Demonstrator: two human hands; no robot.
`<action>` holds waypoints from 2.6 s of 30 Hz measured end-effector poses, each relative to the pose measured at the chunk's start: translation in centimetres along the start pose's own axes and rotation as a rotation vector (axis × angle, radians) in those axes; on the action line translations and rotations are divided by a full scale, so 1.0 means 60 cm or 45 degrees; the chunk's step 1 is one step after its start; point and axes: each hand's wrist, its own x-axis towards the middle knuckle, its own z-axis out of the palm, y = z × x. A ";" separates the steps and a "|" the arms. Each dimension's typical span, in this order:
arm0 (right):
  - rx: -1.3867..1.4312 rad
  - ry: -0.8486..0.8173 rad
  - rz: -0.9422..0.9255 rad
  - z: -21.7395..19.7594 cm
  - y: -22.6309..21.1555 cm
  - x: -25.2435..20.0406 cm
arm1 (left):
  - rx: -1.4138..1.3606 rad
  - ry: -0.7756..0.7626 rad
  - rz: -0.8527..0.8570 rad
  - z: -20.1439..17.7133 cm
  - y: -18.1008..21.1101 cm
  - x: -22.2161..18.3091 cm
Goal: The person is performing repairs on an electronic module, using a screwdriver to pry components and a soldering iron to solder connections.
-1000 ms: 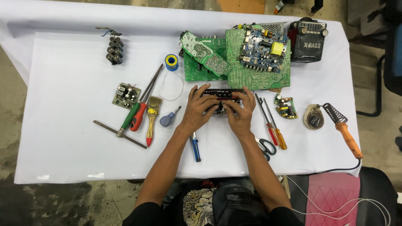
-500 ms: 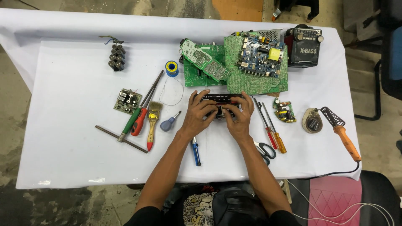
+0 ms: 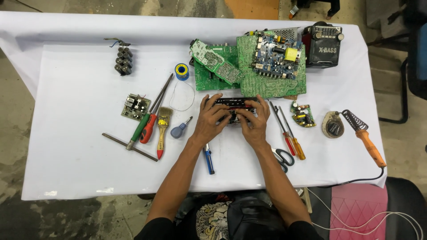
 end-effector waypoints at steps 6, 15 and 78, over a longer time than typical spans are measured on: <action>0.074 0.039 0.070 -0.023 0.029 -0.006 | -0.044 -0.026 -0.027 -0.006 0.005 0.007; 0.268 0.044 0.212 -0.019 0.012 -0.001 | -0.040 -0.005 -0.027 -0.004 0.005 0.005; 0.188 0.018 0.207 -0.023 0.028 -0.011 | 0.185 -0.012 0.128 0.042 0.024 0.018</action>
